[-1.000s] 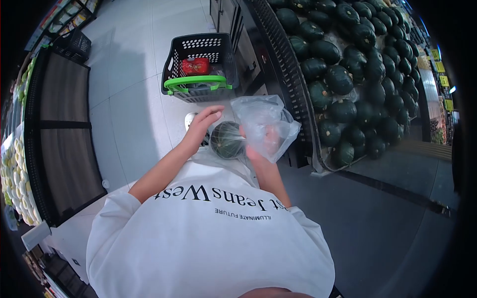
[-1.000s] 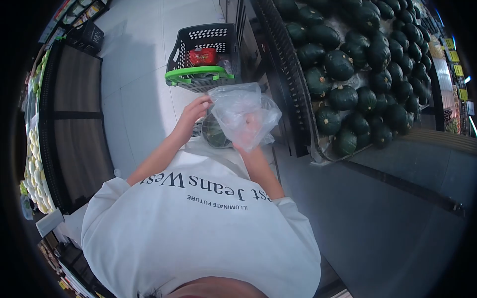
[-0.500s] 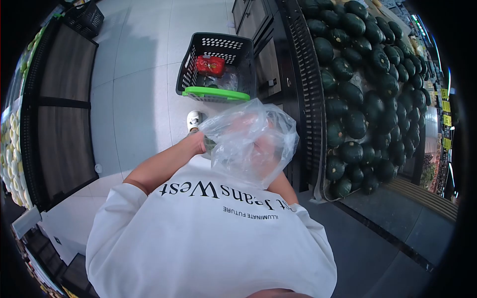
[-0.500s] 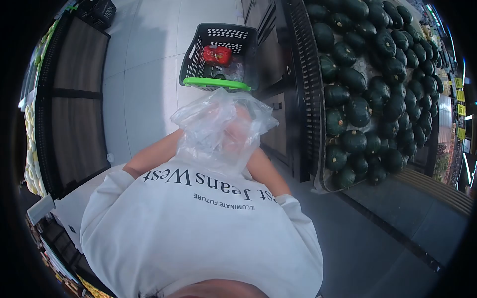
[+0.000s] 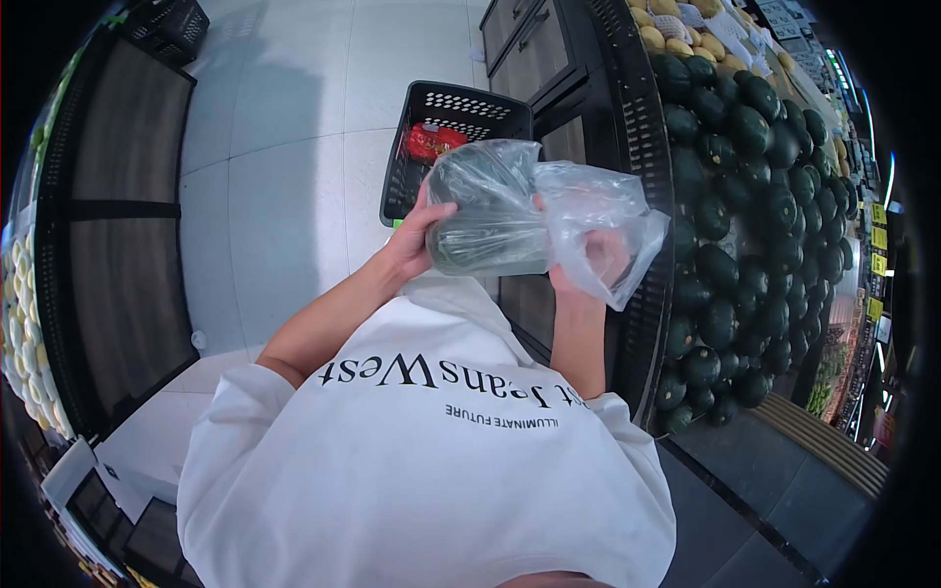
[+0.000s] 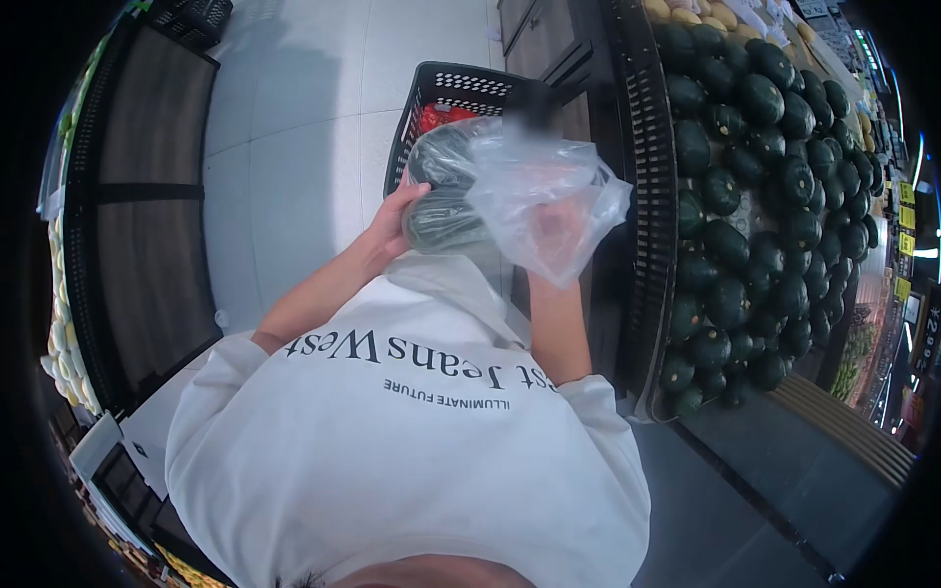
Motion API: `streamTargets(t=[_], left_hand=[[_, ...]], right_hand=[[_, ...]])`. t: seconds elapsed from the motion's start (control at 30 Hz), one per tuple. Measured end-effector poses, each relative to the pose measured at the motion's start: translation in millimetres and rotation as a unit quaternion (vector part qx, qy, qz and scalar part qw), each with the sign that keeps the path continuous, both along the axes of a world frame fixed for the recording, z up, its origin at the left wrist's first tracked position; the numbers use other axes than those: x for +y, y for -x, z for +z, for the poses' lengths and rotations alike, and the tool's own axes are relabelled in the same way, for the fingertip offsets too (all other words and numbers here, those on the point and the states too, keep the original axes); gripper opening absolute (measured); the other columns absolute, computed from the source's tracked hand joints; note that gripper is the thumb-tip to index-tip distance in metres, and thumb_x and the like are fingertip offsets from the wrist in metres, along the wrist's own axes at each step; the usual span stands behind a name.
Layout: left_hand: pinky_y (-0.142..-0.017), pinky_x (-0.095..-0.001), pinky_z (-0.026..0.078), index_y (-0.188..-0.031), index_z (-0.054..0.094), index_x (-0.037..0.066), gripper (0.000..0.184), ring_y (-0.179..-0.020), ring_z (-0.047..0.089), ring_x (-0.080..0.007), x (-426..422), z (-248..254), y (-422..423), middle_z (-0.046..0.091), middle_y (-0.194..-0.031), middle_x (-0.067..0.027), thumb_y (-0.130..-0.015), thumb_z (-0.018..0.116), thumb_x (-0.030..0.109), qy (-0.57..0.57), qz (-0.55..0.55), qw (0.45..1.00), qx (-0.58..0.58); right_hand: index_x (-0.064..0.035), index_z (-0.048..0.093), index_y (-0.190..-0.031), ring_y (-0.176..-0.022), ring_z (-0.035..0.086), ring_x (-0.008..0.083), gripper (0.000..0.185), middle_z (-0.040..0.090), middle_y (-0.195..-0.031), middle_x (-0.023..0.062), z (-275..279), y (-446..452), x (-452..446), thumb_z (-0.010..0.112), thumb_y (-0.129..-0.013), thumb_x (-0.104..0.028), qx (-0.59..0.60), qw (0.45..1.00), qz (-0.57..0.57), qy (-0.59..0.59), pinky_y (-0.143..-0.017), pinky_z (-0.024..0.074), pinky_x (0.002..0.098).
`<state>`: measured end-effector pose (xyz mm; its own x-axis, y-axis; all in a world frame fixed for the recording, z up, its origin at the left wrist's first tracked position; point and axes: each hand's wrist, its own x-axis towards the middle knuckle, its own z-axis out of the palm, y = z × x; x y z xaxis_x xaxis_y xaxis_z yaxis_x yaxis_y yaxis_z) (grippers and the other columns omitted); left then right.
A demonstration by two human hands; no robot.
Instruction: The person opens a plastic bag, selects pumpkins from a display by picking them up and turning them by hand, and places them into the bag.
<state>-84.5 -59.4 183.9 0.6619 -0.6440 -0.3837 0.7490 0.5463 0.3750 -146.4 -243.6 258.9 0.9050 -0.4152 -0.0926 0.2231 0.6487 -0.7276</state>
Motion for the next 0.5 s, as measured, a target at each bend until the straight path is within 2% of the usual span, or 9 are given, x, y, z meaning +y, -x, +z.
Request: streamTargets(t=[0.03, 0.13, 0.2, 0.27, 0.3, 0.43, 0.5], left_hand=[[-0.109, -0.0469, 0.036, -0.147, 0.019, 0.025, 0.09, -0.133, 0.035, -0.0262, 5.3, -6.8, -13.5, 0.032, -0.143, -0.0066, -0.074, 0.067, 0.004, 0.044, -0.01, 0.999, -0.007], [-0.11, -0.0453, 0.033, -0.148, 0.016, 0.023, 0.094, -0.133, 0.033, -0.0252, 9.7, -13.7, -37.9, 0.032, -0.142, -0.0059, -0.072, 0.067, 0.001, 0.0, 0.016, 0.994, -0.108], [-0.111, -0.0416, 0.03, -0.148, 0.014, 0.02, 0.096, -0.133, 0.033, -0.0238, 8.6, -18.0, -43.4, 0.033, -0.142, -0.0062, -0.07, 0.068, -0.001, -0.04, 0.029, 0.992, -0.113], [-0.11, -0.0398, 0.029, -0.147, 0.013, 0.019, 0.096, -0.132, 0.034, -0.0234, 4.1, -30.4, -47.4, 0.033, -0.141, -0.0065, -0.07, 0.067, -0.001, -0.069, 0.04, 0.989, -0.121], [-0.11, -0.0392, 0.029, -0.147, 0.013, 0.018, 0.096, -0.132, 0.034, -0.0234, 1.6, -33.7, -48.0, 0.032, -0.141, -0.0067, -0.071, 0.067, -0.001, -0.078, 0.05, 0.989, -0.112], [-0.11, -0.0378, 0.029, -0.148, 0.012, 0.017, 0.095, -0.132, 0.034, -0.0238, -5.2, -44.6, -44.2, 0.032, -0.141, -0.0085, -0.072, 0.067, -0.001, -0.112, 0.084, 0.987, -0.082], [-0.11, -0.0374, 0.028, -0.149, 0.007, 0.017, 0.099, -0.133, 0.032, -0.0241, -7.3, -49.8, -43.4, 0.03, -0.144, -0.0114, -0.073, 0.069, 0.002, -0.146, 0.098, 0.982, -0.071]], right_hand=[[-0.0068, 0.061, -0.094, -0.074, 0.059, 0.022, 0.03, 0.062, -0.084, 0.007, 5.5, -12.0, 4.2, 0.064, -0.076, -0.031, 0.007, 1.0, -0.019, -0.019, -0.091, 0.045, 0.0472], [-0.0069, 0.06, -0.087, -0.063, 0.053, 0.0208, 0.022, 0.058, -0.075, 0.0072, 22.7, -47.1, 19.0, 0.061, -0.078, -0.027, 0.029, 0.987, -0.089, -0.128, -0.092, 0.0425, 0.044], [-0.0079, 0.059, -0.098, -0.083, 0.058, 0.0264, 0.028, 0.06, -0.095, 0.0105, -17.9, -56.9, 1.3, 0.055, -0.087, -0.033, -0.053, 0.986, 0.018, -0.154, -0.079, 0.0482, 0.0448], [-0.0092, 0.059, -0.088, -0.07, 0.054, 0.0228, 0.024, 0.059, -0.083, 0.0087, -32.0, -72.6, 7.7, 0.055, -0.085, -0.033, -0.084, 0.96, 0.096, -0.25, -0.069, 0.0453, 0.0392], [-0.0114, 0.059, -0.079, -0.059, 0.044, 0.0178, 0.02, 0.057, -0.073, 0.0052, -43.5, -80.2, 10.0, 0.056, -0.081, -0.031, -0.12, 0.935, 0.139, -0.302, -0.06, 0.0345, 0.0328], [-0.0126, 0.06, -0.078, -0.058, 0.042, 0.0154, 0.017, 0.058, -0.073, 0.0031, -58.6, -86.7, -0.9, 0.058, -0.077, -0.029, -0.098, 0.929, 0.149, -0.323, -0.06, 0.0325, 0.032], [-0.0119, 0.052, -0.072, -0.052, 0.033, 0.0122, 0.017, 0.047, -0.066, 0.0, -53.8, -92.0, 4.3, 0.057, -0.079, -0.026, -0.019, 0.945, 0.093, -0.314, -0.059, 0.0298, 0.0294]])
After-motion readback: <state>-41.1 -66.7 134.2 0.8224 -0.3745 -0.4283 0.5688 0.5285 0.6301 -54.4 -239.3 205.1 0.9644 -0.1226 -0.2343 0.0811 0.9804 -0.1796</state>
